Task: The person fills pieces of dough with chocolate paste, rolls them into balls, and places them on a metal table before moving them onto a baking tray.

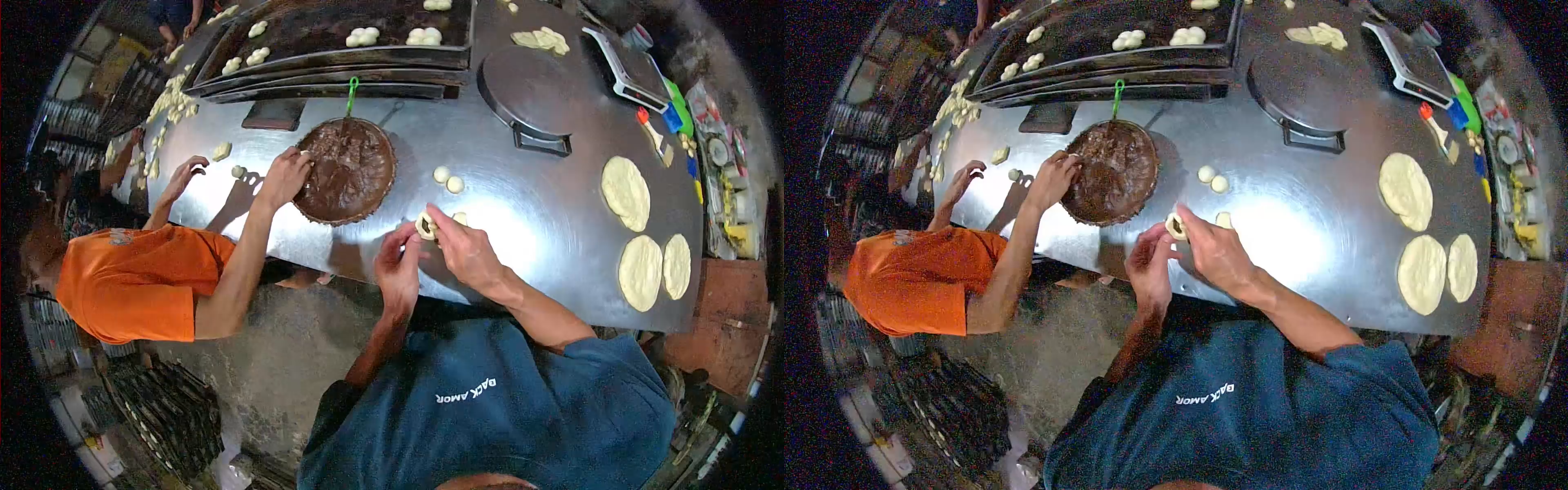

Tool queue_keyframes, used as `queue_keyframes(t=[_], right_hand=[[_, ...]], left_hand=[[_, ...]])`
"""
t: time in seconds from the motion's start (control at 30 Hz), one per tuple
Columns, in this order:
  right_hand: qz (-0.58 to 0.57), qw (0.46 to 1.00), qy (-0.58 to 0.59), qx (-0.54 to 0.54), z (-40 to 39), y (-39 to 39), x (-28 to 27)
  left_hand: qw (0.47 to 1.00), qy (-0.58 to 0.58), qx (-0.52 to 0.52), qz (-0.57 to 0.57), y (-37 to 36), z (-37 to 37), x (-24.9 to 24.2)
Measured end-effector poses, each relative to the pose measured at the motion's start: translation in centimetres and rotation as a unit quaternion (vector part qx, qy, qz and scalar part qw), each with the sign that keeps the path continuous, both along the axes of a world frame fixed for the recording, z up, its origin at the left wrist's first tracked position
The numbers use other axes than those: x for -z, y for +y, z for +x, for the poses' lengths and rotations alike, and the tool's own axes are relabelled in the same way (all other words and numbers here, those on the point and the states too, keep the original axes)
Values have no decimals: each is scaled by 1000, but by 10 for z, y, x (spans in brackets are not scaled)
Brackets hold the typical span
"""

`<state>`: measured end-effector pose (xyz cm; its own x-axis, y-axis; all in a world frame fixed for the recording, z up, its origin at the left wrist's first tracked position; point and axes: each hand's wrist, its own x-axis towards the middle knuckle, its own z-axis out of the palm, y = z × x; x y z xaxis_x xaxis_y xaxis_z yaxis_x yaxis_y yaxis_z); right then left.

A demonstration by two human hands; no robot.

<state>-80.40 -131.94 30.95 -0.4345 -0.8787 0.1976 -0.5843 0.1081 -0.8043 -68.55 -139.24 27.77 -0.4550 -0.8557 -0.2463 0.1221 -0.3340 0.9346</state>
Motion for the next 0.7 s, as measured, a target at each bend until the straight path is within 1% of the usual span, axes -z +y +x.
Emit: queue_keyframes(t=[0.03, 0.07, 0.1, 0.13, 0.17, 0.2, 0.23, 0.27, 0.3, 0.33, 0.37, 0.4, 0.43, 0.5, 0.53, 0.57, 0.63, 0.67, 0.7], right_hand=[[2, 1000, -6, 3, -2, 5, -1], [-21, 999, -33, -15, -5, 7, -2], [-45, 997, -60, -34, -8, 5, -10], [-18, 999, -21, -22, -10, 5, -22], [-63, 997, 26, -37, -14, 0, -18], [-49, 998, 6, -30, -15, -3, -19], [-33, 999, -12, -23, -16, -6, -23], [-8, 997, -74, -18, -15, -12, -29], [-1, 997, -77, -15, -17, -17, -23], [-10, 998, -52, -46, -19, -21, -13], [-16, 997, -27, -75, -19, -23, -3], [-8, 999, -3, -53, -16, -23, 5], [4, 999, -2, -44, -10, -22, 10], [-55, 996, 70, 13, 7, -20, 15], [-49, 996, 62, 45, 13, -18, 10], [-33, 996, 62, 58, 12, -10, 14], [-2, 985, 102, 141, 5, 14, 36], [28, 972, 105, 207, -3, 29, 52], [59, 961, 59, 262, -12, 45, 57]], left_hand=[[990, -34, 16, -134, -2, 3, 2], [962, -68, 31, -264, -3, 7, 3], [973, -11, 33, -229, -2, 6, -3], [981, 61, 54, -178, -7, 5, 2], [981, 131, 72, -124, -11, 4, 9], [970, 197, 143, 18, -15, 5, -3], [962, 173, 164, 131, -18, 8, -17], [952, 183, 198, 143, -26, 9, -8], [940, 196, 233, 157, -35, 8, 2], [938, 196, 235, 165, -42, 8, 9], [944, 166, 242, 148, -48, 9, 14], [949, 137, 251, 132, -54, 7, 19], [945, 140, 258, 144, -58, 5, 27], [956, 91, 258, 103, -64, -1, 39], [955, 105, 252, 114, -62, -4, 40], [950, 107, 264, 130, -57, -10, 38], [904, 64, 359, 224, -46, -19, 33], [896, 29, 402, 186, -46, -23, 28], [895, -86, 431, 82, -52, -28, 36]])
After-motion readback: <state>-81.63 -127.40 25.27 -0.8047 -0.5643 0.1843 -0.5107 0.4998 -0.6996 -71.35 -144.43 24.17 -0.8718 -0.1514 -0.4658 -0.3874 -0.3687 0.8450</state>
